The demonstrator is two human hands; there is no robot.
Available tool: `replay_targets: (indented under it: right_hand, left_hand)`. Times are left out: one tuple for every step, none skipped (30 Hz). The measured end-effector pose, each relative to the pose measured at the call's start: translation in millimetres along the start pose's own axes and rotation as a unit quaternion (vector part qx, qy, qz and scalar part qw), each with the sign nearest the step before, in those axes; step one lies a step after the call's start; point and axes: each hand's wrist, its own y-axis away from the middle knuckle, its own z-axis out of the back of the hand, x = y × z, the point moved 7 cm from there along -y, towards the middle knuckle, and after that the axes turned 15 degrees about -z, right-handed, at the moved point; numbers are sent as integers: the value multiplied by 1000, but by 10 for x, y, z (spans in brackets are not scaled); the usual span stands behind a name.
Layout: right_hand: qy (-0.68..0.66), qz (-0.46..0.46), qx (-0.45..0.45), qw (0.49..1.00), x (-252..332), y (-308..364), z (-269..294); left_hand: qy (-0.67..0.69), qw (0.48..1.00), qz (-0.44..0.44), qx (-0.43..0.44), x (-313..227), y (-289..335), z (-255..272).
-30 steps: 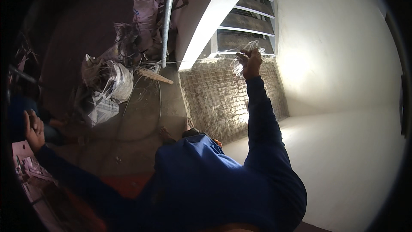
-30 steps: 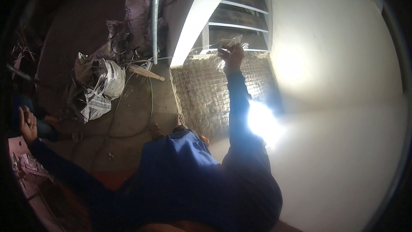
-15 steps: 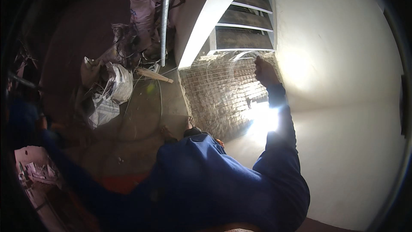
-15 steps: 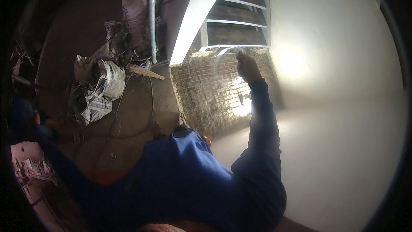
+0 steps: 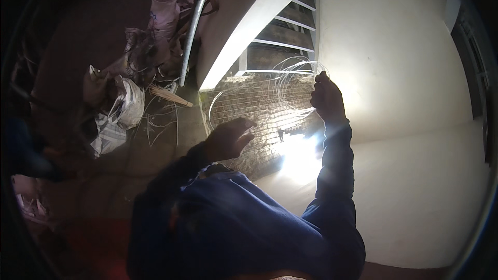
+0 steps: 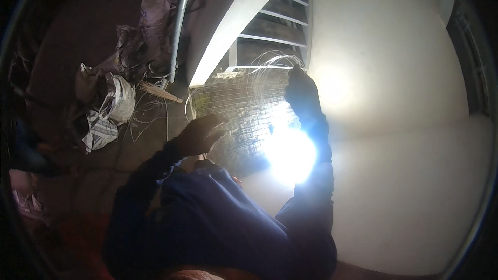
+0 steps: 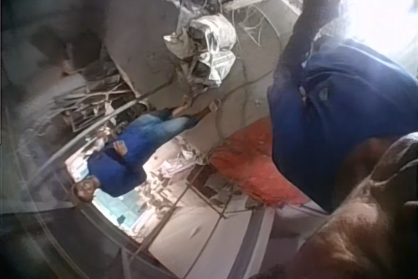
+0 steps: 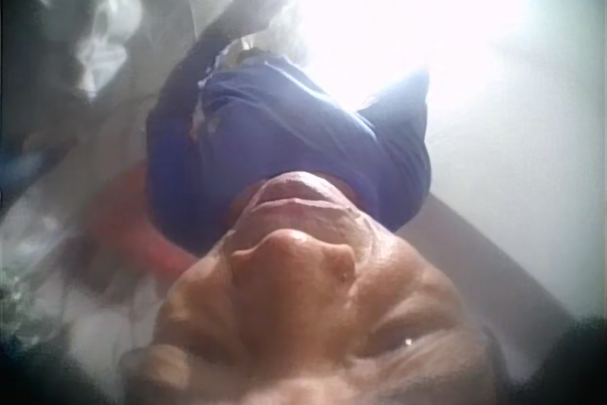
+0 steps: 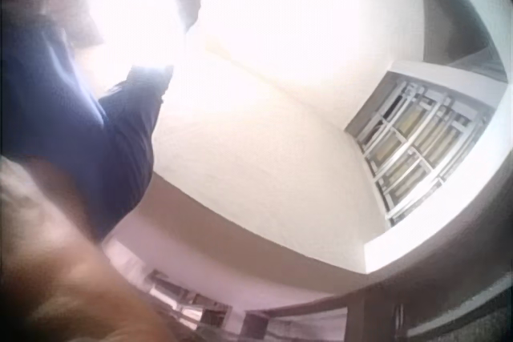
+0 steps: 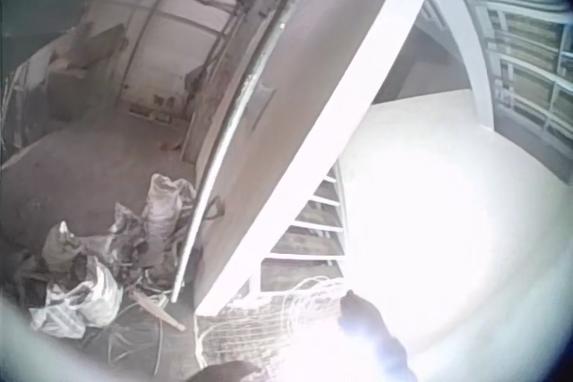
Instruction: The person pulls and arranges electrical wires along a brick wall, then uses a power drill to make holes in the wall for mounting fixtures. The person handles wire bundles and a drill in a construction setting.
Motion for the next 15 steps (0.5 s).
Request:
replay_targets:
  right_hand:
    - [-27,-39,-26,999,-82,1,45]
    - [-48,-48,-27,997,-128,22,56]
    - [-70,-53,-26,996,-148,28,54]
    - [-92,-54,-26,994,-168,24,35]
    - [-116,-52,-49,991,-156,44,60]
    - [-121,-53,-109,985,-129,63,129]
    - [-144,-69,-113,981,-117,75,122]
    - [-116,-67,-97,986,-29,92,94]
    - [-30,-34,-61,997,71,102,3]
    - [46,0,-11,999,122,94,-117]
    - [-1,-24,11,1000,174,59,-78]
    - [-51,-54,-17,997,208,-45,34]
    - [-62,-19,26,998,291,-222,38]
    - [-63,35,104,992,376,-366,36]
    - [-112,24,90,989,398,-553,211]
  left_hand:
    - [-5,999,37,0,128,-34,-171]
    - [-91,994,-27,-49,120,-86,-213]
    - [-173,980,-58,-73,192,-144,-239]
    - [-252,957,-98,-101,256,-196,-234]
    - [-300,943,-111,-90,356,-243,-281]
    - [-324,939,-97,-67,517,-295,-324]
    - [-348,932,-84,-52,675,-317,-343]
    - [-380,921,-72,-45,825,-309,-334]
    - [-414,905,-88,-42,933,-280,-337]
    - [-396,917,-37,-10,1148,-159,-325]
    - [-373,927,17,23,1340,31,-364]
    - [-345,934,69,55,1545,229,-421]
    - [-344,934,77,63,1610,571,-463]
    - [-319,936,117,93,1684,1026,-527]
    - [-331,931,104,112,1666,1476,-588]
